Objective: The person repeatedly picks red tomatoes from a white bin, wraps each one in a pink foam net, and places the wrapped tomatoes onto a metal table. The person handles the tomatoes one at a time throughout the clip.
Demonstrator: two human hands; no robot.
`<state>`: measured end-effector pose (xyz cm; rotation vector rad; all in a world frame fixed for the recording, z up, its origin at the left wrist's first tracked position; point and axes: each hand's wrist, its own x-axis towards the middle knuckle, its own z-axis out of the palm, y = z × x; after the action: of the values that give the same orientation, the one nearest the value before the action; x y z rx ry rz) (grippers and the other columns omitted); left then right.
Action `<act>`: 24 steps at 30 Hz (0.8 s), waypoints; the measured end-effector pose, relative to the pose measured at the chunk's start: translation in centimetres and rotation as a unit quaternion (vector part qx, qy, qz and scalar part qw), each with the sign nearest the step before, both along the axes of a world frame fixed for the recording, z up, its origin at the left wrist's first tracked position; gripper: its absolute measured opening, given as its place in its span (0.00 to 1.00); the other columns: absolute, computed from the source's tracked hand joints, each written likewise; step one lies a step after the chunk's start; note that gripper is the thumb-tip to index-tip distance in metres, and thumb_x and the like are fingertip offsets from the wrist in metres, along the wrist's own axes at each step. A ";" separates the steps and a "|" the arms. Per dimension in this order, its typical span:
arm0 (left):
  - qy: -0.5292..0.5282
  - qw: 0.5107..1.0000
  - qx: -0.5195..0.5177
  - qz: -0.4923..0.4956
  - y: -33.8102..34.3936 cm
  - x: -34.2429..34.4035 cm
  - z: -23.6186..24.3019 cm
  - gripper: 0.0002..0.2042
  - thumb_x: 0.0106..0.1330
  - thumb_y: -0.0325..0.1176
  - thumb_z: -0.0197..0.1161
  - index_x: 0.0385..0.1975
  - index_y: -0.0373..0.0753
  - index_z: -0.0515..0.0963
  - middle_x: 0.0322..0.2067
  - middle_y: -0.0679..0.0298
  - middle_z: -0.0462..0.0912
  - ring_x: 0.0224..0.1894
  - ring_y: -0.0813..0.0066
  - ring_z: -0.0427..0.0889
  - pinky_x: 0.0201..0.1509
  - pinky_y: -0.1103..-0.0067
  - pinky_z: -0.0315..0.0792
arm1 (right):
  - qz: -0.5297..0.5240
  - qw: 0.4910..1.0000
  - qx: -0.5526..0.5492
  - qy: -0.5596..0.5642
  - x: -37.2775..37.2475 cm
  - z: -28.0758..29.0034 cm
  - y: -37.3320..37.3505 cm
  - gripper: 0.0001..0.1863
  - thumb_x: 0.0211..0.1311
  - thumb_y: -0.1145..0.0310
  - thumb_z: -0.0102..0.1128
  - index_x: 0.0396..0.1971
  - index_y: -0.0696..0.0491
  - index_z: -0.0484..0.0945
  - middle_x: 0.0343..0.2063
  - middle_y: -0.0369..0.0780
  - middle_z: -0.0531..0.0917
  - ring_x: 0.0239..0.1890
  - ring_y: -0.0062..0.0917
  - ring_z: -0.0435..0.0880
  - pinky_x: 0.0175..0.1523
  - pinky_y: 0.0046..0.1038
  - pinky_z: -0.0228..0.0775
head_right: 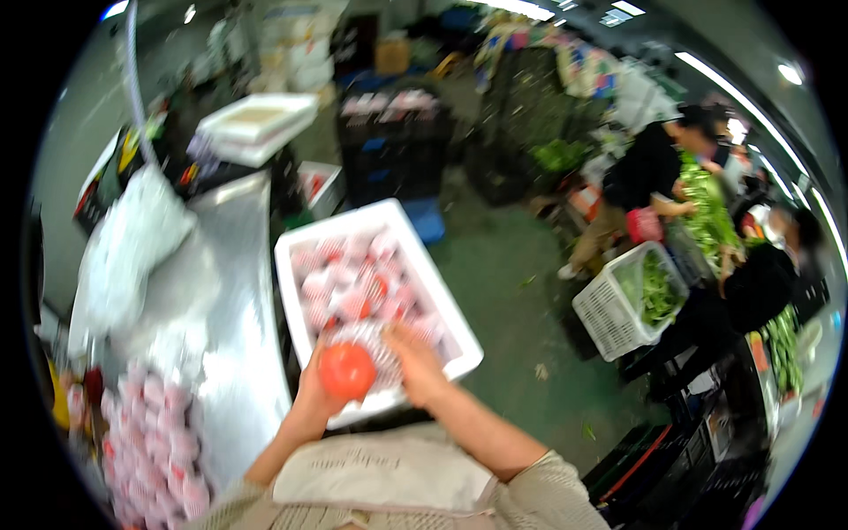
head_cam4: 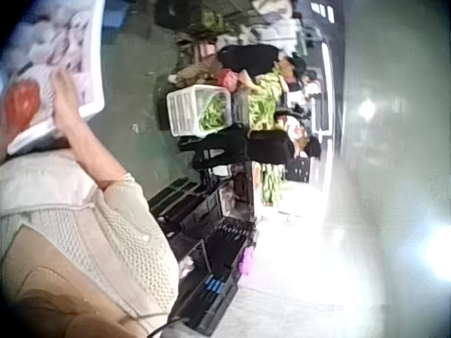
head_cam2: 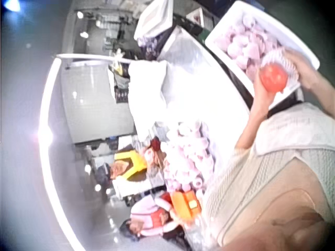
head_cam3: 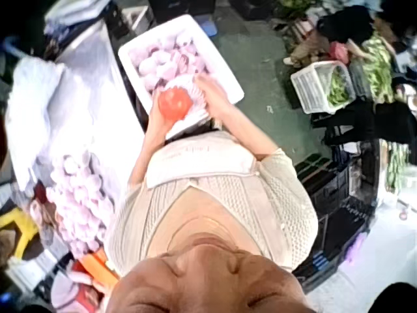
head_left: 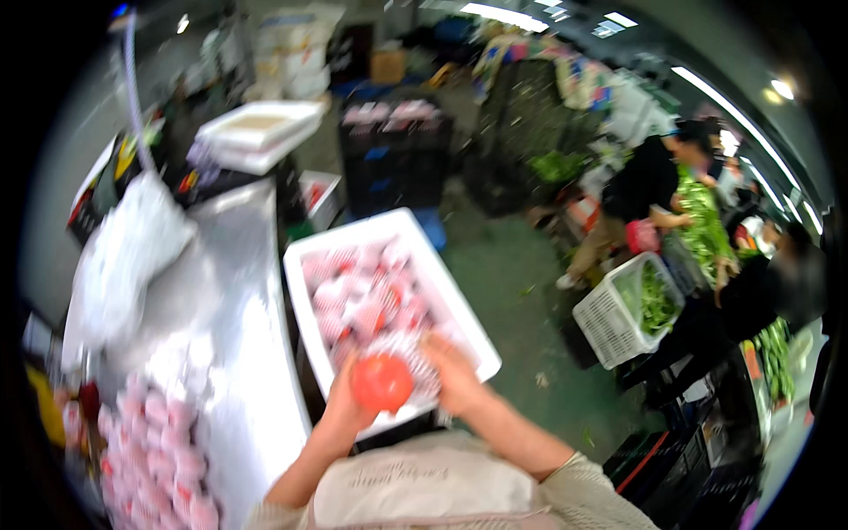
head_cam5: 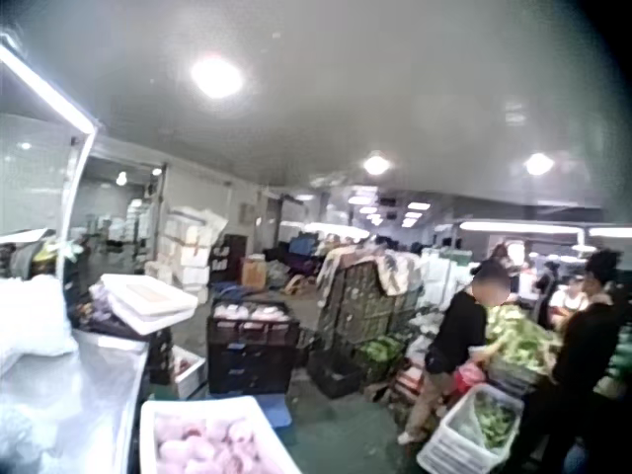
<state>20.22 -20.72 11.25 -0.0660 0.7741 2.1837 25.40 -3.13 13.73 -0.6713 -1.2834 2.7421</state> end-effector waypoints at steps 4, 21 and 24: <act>0.016 0.999 0.016 0.039 -0.4 1.7 2.5 0.23 0.77 0.51 0.44 0.54 0.36 0.71 0.46 0.56 0.81 0.46 0.64 0.83 0.49 0.66 0.80 | 0.061 0.991 -0.041 0.111 1.1 3.6 -0.5 0.13 0.76 0.66 0.44 0.46 0.60 0.73 0.42 0.42 0.82 0.44 0.25 0.83 0.53 0.29 0.77; 0.206 0.951 -0.194 0.127 0.9 1.9 3.1 0.24 0.75 0.43 0.54 0.61 0.34 0.62 0.49 0.56 0.73 0.43 0.72 0.80 0.35 0.76 0.82 | 0.026 0.705 0.673 0.220 1.7 2.3 -0.6 0.31 0.50 0.65 0.76 0.51 0.55 0.66 0.50 0.45 0.71 0.52 0.34 0.75 0.54 0.28 0.71; 0.236 0.944 -0.212 0.097 0.8 2.2 2.5 0.25 0.74 0.41 0.57 0.63 0.34 0.61 0.50 0.55 0.72 0.43 0.73 0.80 0.35 0.77 0.82 | 0.079 0.804 0.568 0.160 1.6 0.9 -0.2 0.43 0.45 0.65 0.80 0.56 0.54 0.59 0.54 0.45 0.70 0.57 0.33 0.73 0.60 0.30 0.69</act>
<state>22.37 -19.88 13.76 0.1785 1.5608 2.2032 27.01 -3.34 14.63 0.0326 -2.4562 1.4828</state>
